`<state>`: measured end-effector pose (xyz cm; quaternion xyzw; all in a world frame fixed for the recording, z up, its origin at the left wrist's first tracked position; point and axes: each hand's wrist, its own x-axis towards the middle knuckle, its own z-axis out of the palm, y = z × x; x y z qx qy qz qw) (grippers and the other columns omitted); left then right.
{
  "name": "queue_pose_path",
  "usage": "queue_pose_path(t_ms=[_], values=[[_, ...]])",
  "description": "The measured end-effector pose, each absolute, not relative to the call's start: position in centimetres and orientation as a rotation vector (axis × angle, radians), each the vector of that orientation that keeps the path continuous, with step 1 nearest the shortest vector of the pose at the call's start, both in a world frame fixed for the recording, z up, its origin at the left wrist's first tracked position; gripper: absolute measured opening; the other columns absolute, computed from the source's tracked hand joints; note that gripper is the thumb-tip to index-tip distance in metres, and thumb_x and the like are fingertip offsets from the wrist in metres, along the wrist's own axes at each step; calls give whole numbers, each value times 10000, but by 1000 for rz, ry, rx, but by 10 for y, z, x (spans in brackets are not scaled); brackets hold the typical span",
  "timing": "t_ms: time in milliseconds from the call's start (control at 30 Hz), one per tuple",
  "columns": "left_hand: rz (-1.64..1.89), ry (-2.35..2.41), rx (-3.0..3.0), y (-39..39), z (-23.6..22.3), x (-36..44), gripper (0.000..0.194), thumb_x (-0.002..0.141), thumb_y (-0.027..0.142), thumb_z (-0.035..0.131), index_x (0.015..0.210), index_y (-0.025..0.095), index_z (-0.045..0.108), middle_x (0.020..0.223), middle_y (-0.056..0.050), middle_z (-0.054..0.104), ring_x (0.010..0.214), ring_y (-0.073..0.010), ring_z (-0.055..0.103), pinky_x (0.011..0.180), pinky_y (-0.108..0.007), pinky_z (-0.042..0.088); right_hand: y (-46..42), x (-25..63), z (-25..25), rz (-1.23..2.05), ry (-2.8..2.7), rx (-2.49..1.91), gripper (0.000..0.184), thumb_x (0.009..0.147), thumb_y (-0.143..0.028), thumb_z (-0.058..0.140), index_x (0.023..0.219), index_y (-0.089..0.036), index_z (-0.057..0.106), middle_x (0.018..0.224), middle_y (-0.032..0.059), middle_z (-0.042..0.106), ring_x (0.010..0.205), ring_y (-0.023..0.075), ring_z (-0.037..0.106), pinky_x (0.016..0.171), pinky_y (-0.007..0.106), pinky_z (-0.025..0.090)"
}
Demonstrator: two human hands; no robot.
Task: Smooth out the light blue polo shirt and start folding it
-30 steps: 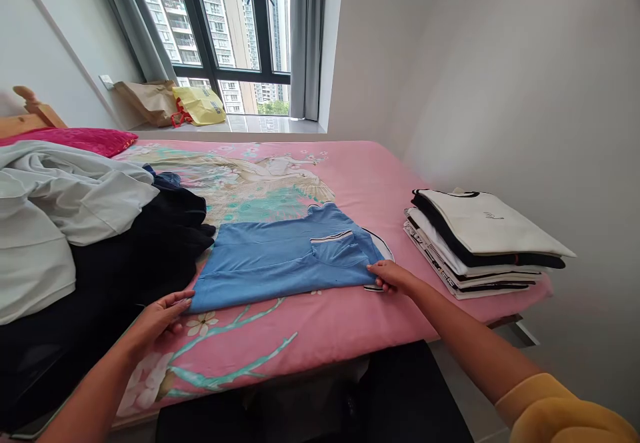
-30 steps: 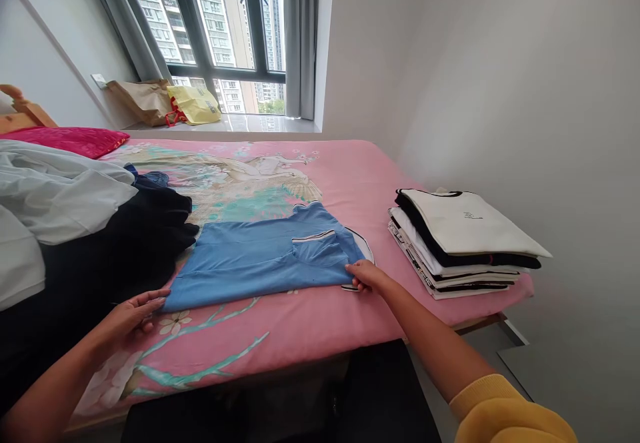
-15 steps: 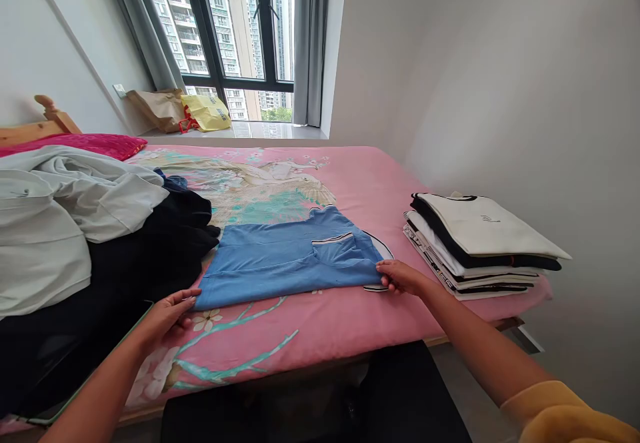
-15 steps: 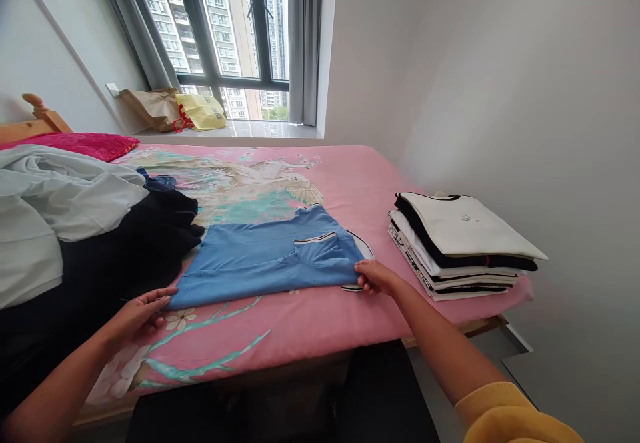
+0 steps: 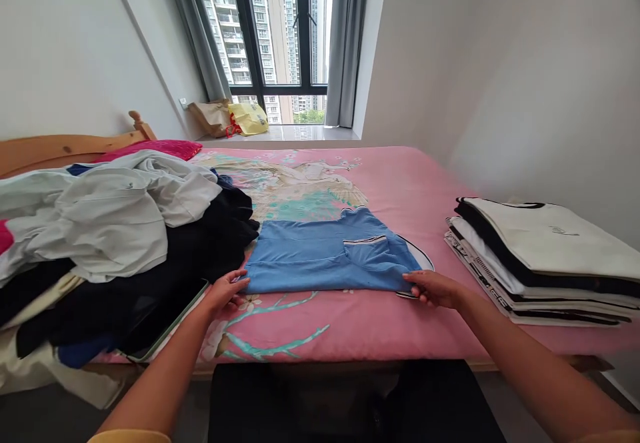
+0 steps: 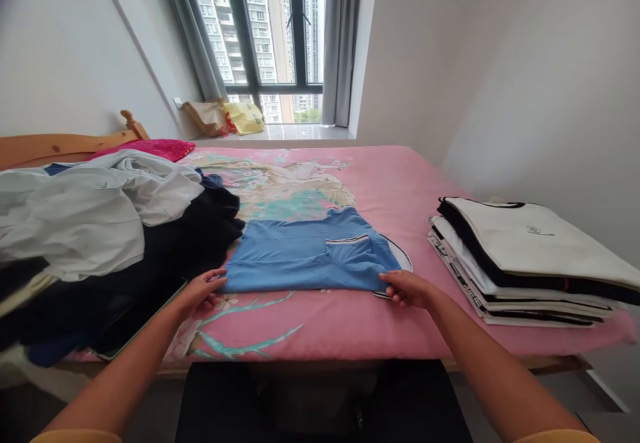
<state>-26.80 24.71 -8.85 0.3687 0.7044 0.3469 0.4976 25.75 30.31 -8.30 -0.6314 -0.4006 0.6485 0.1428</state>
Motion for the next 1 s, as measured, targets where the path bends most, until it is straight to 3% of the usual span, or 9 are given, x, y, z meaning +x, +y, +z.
queue_pose_path(t_ms=[200, 433, 600, 733, 867, 1000], values=[[784, 1632, 966, 241, -83, -278, 724, 665, 335, 738, 1307, 193, 436, 517, 76, 468, 393, -85, 488, 378, -169, 325, 286, 266, -92, 1882, -1185, -1787, 207, 823, -386, 509, 815, -216, 391, 563, -49, 531, 376, 65, 449, 341, 174, 297], [703, 1676, 925, 237, -87, -281, 827, 618, 475, 732, 1328, 190, 419, 429, 100, 407, 360, -93, 417, 370, -174, 264, 276, 262, -97, 1917, -1234, -1844, 344, 837, -542, 490, 844, -205, 420, 570, -30, 569, 391, 80, 490, 355, 179, 347], [726, 1697, 1067, 239, -81, -276, 851, 515, 478, 777, 1249, 145, 506, 464, 102, 424, 371, -74, 397, 383, -182, 261, 273, 260, -93, 1852, -1306, -1936, 280, 858, -481, 487, 870, -215, 402, 535, -52, 554, 367, 89, 492, 354, 182, 364], [648, 1799, 1017, 241, -83, -276, 881, 544, 569, 732, 1287, 166, 480, 382, 111, 358, 328, -100, 366, 377, -190, 211, 269, 260, -88, 1876, -1287, -1859, 344, 849, -531, 485, 958, -212, 420, 561, -38, 580, 380, 96, 511, 349, 181, 364], [728, 1891, 1095, 247, -94, -276, 806, 529, 545, 736, 1206, 148, 556, 408, 91, 405, 339, -103, 392, 386, -205, 250, 272, 254, -97, 1721, -1346, -1949, 280, 888, -474, 420, 967, -205, 422, 538, -41, 576, 375, 103, 525, 359, 194, 401], [756, 1996, 1231, 249, -103, -276, 667, 519, 497, 735, 1091, 169, 633, 508, 62, 500, 396, -106, 443, 419, -216, 307, 273, 251, -109, 1400, -1593, -2140, 304, 858, -466, 481, 988, -193, 451, 492, -26, 574, 383, 146, 563, 338, 197, 387]])
